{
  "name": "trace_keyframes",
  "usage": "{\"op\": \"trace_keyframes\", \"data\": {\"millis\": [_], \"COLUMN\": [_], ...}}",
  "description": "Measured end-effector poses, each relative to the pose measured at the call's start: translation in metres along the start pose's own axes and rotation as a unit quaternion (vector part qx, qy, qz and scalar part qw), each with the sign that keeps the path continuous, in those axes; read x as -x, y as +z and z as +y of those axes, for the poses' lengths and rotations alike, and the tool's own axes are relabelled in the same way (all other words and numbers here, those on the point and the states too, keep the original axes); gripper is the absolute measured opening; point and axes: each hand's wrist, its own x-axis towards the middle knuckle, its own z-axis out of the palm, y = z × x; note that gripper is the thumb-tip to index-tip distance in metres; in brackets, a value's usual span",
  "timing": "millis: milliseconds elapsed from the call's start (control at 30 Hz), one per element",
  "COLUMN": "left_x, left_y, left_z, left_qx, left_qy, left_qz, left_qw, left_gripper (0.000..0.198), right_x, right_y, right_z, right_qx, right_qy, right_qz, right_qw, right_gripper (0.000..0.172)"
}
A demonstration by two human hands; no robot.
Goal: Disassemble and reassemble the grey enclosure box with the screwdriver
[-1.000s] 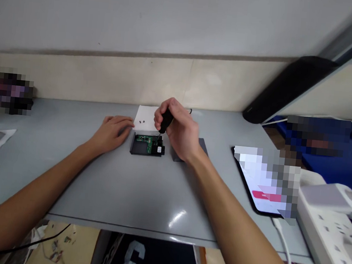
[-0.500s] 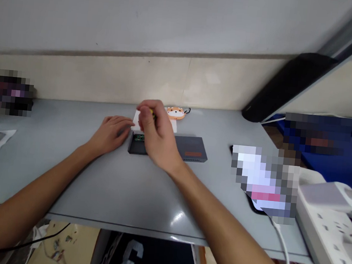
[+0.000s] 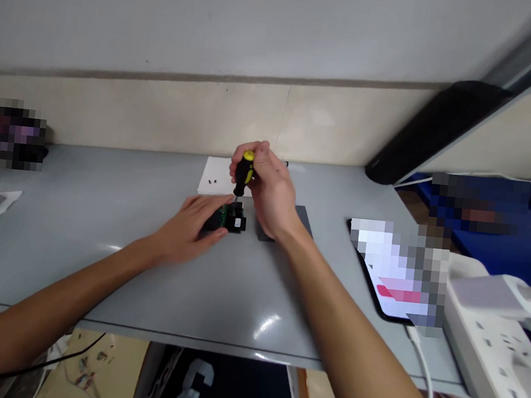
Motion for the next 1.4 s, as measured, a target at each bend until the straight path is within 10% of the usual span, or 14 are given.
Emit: {"op": "trace_keyframes", "data": {"millis": [1400], "left_x": [-0.003], "left_y": [0.009], "left_z": [-0.009], "left_qx": [-0.057], "left_qy": [0.026], "left_qz": [0.022], "left_qw": [0.998], "left_gripper": [0.022], "right_x": [-0.005], "right_y": [-0.007], "right_z": [0.004], "right_qx": [-0.054], "right_qy": [0.045], "right_qz": [0.015], "right_qw": [0.997], "right_gripper": [0.039]}}
